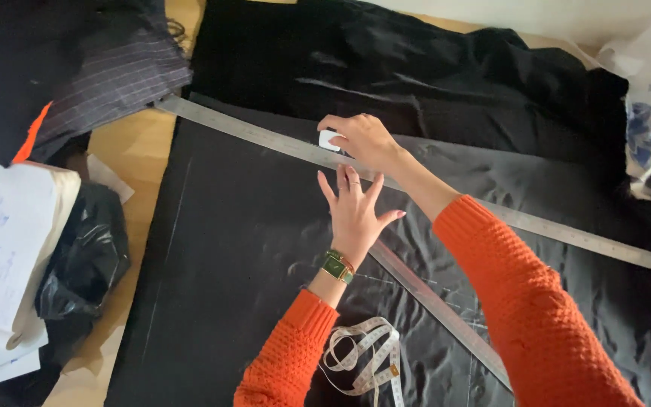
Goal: The person marks a large piece of black fabric with chalk using a ruler and a set square. They then use scissors to cut the fabric along the marked lines.
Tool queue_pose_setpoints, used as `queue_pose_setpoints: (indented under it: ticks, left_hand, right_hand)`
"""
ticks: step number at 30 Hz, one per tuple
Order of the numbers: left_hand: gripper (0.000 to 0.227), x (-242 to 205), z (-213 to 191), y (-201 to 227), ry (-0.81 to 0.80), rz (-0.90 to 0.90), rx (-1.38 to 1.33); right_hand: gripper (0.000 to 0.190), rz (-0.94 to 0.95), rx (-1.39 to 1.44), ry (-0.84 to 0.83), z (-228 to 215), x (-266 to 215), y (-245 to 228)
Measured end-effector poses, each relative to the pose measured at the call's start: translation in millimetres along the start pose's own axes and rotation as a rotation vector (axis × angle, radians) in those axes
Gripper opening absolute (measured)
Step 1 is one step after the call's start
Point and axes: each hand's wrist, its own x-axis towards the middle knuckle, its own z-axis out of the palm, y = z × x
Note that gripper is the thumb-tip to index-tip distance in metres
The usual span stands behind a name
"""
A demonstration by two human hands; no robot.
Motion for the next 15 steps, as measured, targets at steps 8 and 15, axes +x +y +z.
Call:
queue_pose_setpoints:
  ticks: [8,15]
  left_hand:
    - [0.08,-0.5,4.1,4.9,-0.078,-0.001,0.077]
    - [0.069,-6.8,7.5,16.6,0.01,0.013,0.15]
  right_hand:
    - [0.031,0.111,-0.251,-0.119,-42.1,-149.8,71.8]
    - [0.031,0.344,-0.21,-0.046,-83.3,-295.7,160.7]
